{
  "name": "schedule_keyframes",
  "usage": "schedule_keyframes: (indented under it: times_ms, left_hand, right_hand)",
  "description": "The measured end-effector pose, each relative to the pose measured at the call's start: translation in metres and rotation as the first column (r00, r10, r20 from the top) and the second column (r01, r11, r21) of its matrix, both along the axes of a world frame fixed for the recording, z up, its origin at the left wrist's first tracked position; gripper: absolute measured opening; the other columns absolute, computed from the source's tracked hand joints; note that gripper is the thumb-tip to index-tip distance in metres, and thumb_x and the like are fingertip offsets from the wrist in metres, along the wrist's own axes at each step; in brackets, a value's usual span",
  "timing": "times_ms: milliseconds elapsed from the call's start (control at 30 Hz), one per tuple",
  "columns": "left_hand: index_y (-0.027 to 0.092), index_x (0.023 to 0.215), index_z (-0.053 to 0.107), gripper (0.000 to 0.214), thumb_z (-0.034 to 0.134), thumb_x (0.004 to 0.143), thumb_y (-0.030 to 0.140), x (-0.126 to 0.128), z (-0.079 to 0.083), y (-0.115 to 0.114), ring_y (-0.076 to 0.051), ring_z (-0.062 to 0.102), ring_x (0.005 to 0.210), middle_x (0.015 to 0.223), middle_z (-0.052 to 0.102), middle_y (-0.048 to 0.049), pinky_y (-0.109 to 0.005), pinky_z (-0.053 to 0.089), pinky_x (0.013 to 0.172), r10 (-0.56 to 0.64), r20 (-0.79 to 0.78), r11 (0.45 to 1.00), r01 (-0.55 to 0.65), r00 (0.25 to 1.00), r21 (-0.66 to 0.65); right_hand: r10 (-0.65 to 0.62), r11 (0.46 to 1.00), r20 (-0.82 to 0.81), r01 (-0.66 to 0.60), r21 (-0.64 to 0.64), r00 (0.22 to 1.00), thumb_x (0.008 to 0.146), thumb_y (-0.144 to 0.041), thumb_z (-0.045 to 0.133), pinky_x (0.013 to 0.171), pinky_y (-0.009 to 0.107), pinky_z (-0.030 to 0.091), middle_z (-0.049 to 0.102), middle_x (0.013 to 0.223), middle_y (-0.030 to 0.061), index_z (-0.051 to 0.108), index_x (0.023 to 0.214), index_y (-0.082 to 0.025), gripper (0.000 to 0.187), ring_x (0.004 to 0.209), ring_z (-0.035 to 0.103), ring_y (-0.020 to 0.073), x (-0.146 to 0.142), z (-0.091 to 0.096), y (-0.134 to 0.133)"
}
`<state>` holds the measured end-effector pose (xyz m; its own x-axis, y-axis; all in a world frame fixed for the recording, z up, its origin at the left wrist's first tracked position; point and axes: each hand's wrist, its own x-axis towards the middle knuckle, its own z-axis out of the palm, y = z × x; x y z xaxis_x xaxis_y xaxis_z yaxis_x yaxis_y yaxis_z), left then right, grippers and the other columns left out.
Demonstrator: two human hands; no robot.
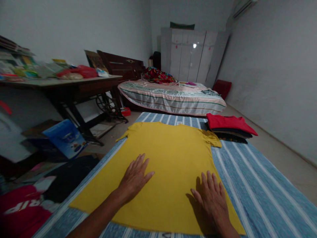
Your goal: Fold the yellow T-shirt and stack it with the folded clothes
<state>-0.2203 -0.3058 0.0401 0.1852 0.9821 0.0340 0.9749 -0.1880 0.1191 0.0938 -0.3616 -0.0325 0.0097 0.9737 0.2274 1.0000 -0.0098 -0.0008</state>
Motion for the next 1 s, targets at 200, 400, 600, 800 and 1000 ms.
schedule_keyframes:
  times_ms: [200,400,600,800,1000]
  left_hand:
    - [0.018,0.143,0.034,0.070,0.035,0.088,0.060,0.035,-0.017,-0.021,-0.026,0.010,0.143,0.155,0.016,-0.0108,-0.047,0.012,0.115,-0.205,0.101,0.966,0.218,0.974,-0.138]
    - [0.017,0.146,0.027,0.075,0.032,0.088,0.063,0.037,-0.015,-0.024,-0.025,0.003,0.144,0.156,0.010,-0.0105,-0.049,0.005,0.116,-0.209,0.101,0.952,0.226,0.973,-0.204]
    - [0.017,0.146,0.027,0.074,0.032,0.088,0.062,0.036,-0.015,-0.024,-0.025,0.004,0.144,0.156,0.011,-0.0106,-0.050,0.007,0.116,-0.210,0.115,0.953,0.230,0.971,-0.199]
    - [0.018,0.145,0.028,0.072,0.035,0.088,0.061,0.036,-0.018,-0.025,-0.026,0.005,0.144,0.156,0.011,-0.0100,-0.051,0.008,0.116,-0.219,0.113,0.954,0.237,0.969,-0.182]
    - [0.017,0.145,0.029,0.072,0.035,0.088,0.060,0.036,-0.017,-0.026,-0.025,0.005,0.144,0.156,0.012,-0.0101,-0.050,0.008,0.116,-0.217,0.105,0.955,0.234,0.970,-0.185]
  right_hand:
    - [-0.023,0.999,0.060,0.026,-0.046,0.998,0.086,-0.059,0.030,0.105,0.055,0.024,0.036,0.145,0.0176,0.050,0.134,-0.012,0.070,0.136,0.024,0.0364,0.035,-0.021,-0.011]
    - [0.126,0.991,0.084,-0.122,-0.051,0.989,0.085,-0.038,0.036,0.102,0.063,0.020,0.042,0.142,0.0110,0.064,0.118,-0.028,0.044,0.138,0.016,0.0400,0.051,-0.040,-0.018]
    - [0.149,0.988,0.081,-0.144,-0.061,0.986,0.087,-0.037,0.037,0.101,0.063,0.024,0.041,0.143,0.0103,0.064,0.119,-0.030,0.042,0.138,0.016,0.0392,0.049,-0.029,-0.021]
    - [0.152,0.986,0.165,-0.139,-0.089,0.975,0.084,-0.024,0.041,0.100,0.062,0.028,0.043,0.142,0.0066,0.062,0.120,-0.031,0.042,0.138,0.016,0.0385,0.049,-0.027,-0.023]
    - [0.164,0.985,0.218,-0.148,-0.085,0.962,0.083,-0.021,0.046,0.100,0.062,0.029,0.042,0.143,0.0044,0.058,0.124,-0.035,0.045,0.138,0.017,0.0389,0.054,-0.034,-0.022]
